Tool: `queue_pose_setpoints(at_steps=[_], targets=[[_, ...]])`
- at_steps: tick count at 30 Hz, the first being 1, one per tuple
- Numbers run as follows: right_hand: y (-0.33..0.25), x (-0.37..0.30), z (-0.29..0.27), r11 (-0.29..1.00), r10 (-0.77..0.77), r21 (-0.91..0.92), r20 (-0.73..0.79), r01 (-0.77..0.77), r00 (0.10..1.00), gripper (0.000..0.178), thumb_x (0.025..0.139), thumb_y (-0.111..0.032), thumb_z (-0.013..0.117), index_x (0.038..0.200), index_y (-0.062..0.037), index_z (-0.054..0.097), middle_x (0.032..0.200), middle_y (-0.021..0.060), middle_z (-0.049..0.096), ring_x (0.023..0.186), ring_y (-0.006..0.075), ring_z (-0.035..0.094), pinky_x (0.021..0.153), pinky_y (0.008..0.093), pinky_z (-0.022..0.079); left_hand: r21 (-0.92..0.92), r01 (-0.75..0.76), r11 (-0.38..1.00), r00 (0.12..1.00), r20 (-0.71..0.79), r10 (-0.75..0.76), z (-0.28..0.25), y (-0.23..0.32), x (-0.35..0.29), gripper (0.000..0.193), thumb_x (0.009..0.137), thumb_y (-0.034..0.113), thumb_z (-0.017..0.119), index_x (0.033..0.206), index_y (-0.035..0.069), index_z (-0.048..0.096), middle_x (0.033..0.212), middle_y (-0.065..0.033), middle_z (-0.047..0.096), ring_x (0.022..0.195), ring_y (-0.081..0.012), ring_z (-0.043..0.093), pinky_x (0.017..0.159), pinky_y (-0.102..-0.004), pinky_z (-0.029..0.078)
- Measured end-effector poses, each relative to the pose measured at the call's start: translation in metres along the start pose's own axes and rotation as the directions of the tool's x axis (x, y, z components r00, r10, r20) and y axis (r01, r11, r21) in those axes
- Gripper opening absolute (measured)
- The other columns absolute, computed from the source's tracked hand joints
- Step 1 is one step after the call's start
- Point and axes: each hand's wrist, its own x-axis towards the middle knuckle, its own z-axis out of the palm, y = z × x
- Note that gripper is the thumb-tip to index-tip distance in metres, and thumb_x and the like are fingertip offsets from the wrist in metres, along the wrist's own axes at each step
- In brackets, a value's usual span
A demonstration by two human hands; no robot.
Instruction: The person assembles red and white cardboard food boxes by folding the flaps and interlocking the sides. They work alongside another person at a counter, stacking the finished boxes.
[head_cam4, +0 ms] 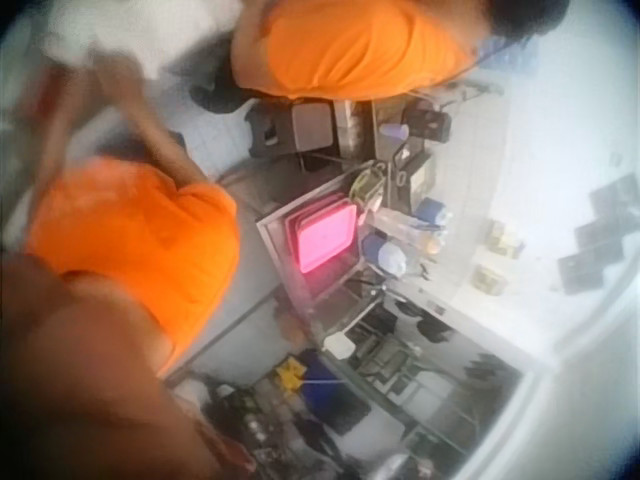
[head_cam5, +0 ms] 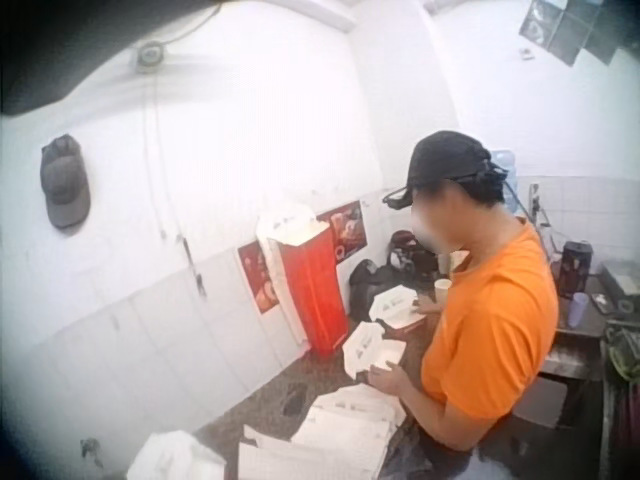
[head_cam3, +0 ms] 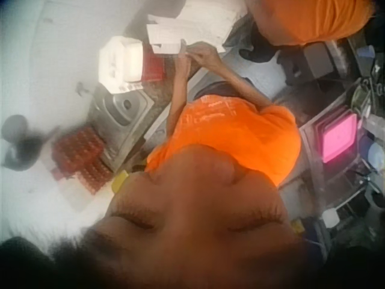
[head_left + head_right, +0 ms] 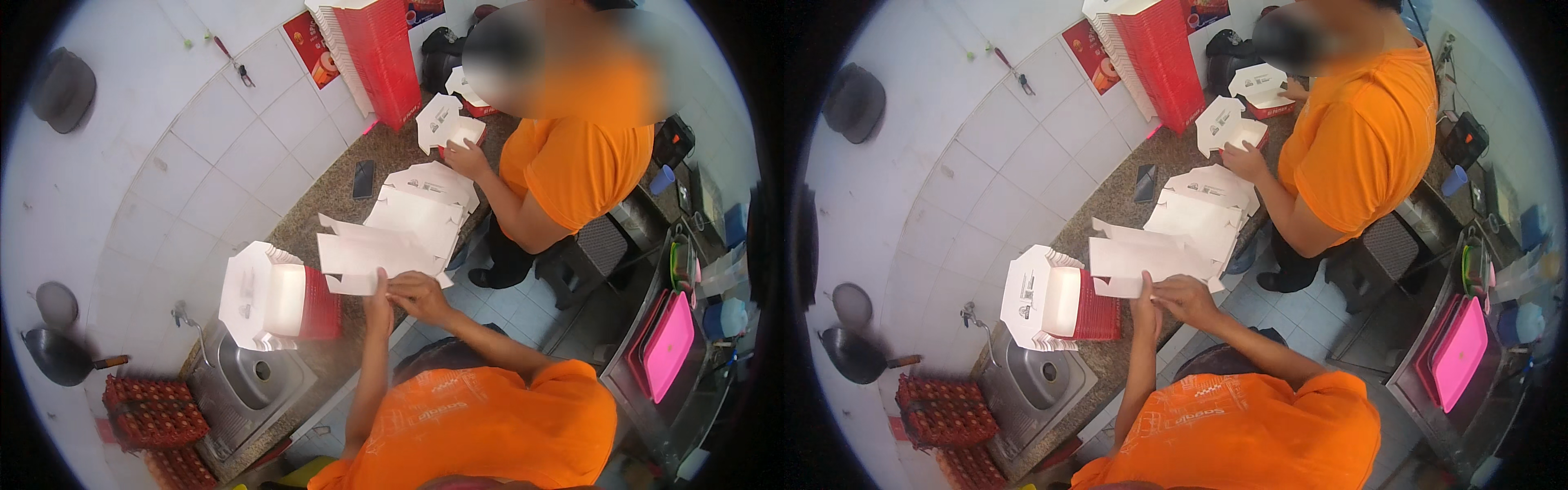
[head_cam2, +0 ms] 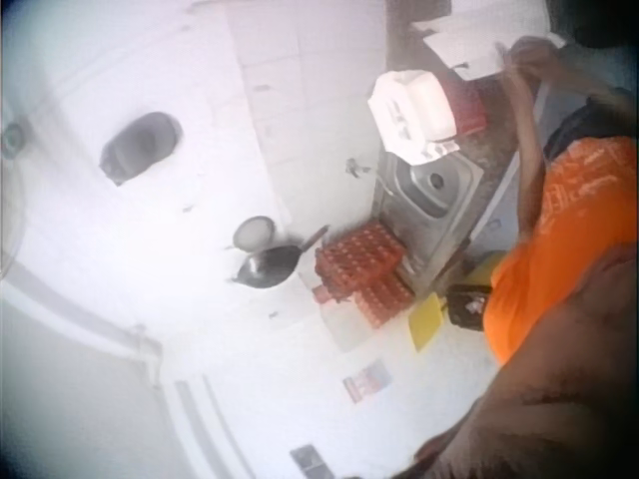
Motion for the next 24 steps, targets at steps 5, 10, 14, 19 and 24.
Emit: queue_pose_setpoints(at_steps=[5, 10, 14, 19, 24], targets=[[0.017, -0.012, -0.019, 0.958, 0.286, 0.092, -0.285, -0.270, 0.915, 0.038, 0.092, -0.017, 0.073, 0.125, -0.0003, 0.066, 0.113, 0.0137, 0.073, 0.121, 0.0266, 0.060, 0.100, 0.0356, 0.048, -0.160, -0.057, 0.985, 0.975, -0.222, 0.021, -0.001, 0.011, -0.012, 0.056, 0.100, 0.019, 0.068, 0.143, -0.007, 0.045, 0.141, -0.0147, 0.054, 0.124, -0.0271, 0.057, 0.108, -0.0384, 0.046], [0.002, -0.015, -0.062, 0.613, 0.681, 0.563, -0.021, -0.554, 0.732, 0.034, 0.097, -0.011, 0.067, 0.128, 0.0014, 0.064, 0.107, 0.0118, 0.074, 0.104, 0.0197, 0.067, 0.093, 0.0344, 0.053, 0.048, 0.004, 0.999, 0.999, -0.046, -0.001, -0.012, 0.019, -0.024, 0.066, 0.099, 0.021, 0.068, 0.152, 0.000, 0.034, 0.146, -0.0151, 0.048, 0.134, -0.0278, 0.049, 0.111, -0.0415, 0.043], [-0.046, 0.000, -0.059, 0.961, 0.273, 0.086, -0.169, -0.261, 0.947, 0.038, 0.094, -0.009, 0.067, 0.130, 0.0024, 0.063, 0.123, 0.0164, 0.071, 0.111, 0.0242, 0.069, 0.095, 0.0335, 0.052, 0.194, 0.069, 0.979, 0.996, -0.075, -0.055, -0.034, 0.005, -0.013, 0.091, 0.095, 0.033, 0.073, 0.160, 0.004, 0.017, 0.158, -0.0163, 0.032, 0.141, -0.0285, 0.042, 0.110, -0.0440, 0.042], [-0.088, -0.003, -0.024, 0.999, -0.045, -0.007, 0.160, 0.046, 0.986, 0.030, 0.092, -0.009, 0.067, 0.121, -0.0022, 0.071, 0.139, 0.0196, 0.061, 0.128, 0.0324, 0.060, 0.105, 0.0419, 0.047, 0.161, -0.052, 0.986, 0.980, 0.198, 0.020, -0.008, 0.039, -0.054, 0.078, 0.096, 0.032, 0.073, 0.154, 0.001, 0.031, 0.152, -0.0157, 0.042, 0.134, -0.0262, 0.049, 0.108, -0.0424, 0.044], [-0.070, -0.005, -0.038, 0.965, 0.025, 0.254, 0.173, -0.069, 0.985, 0.020, 0.093, -0.010, 0.067, 0.110, -0.0018, 0.074, 0.123, 0.0159, 0.070, 0.115, 0.0307, 0.066, 0.099, 0.0404, 0.051, 0.277, -0.253, 0.927, 0.886, -0.319, 0.337, -0.040, 0.121, -0.073, 0.047, 0.097, 0.022, 0.071, 0.136, 0.001, 0.054, 0.130, -0.0146, 0.061, 0.116, -0.0233, 0.061, 0.096, -0.0392, 0.054]])
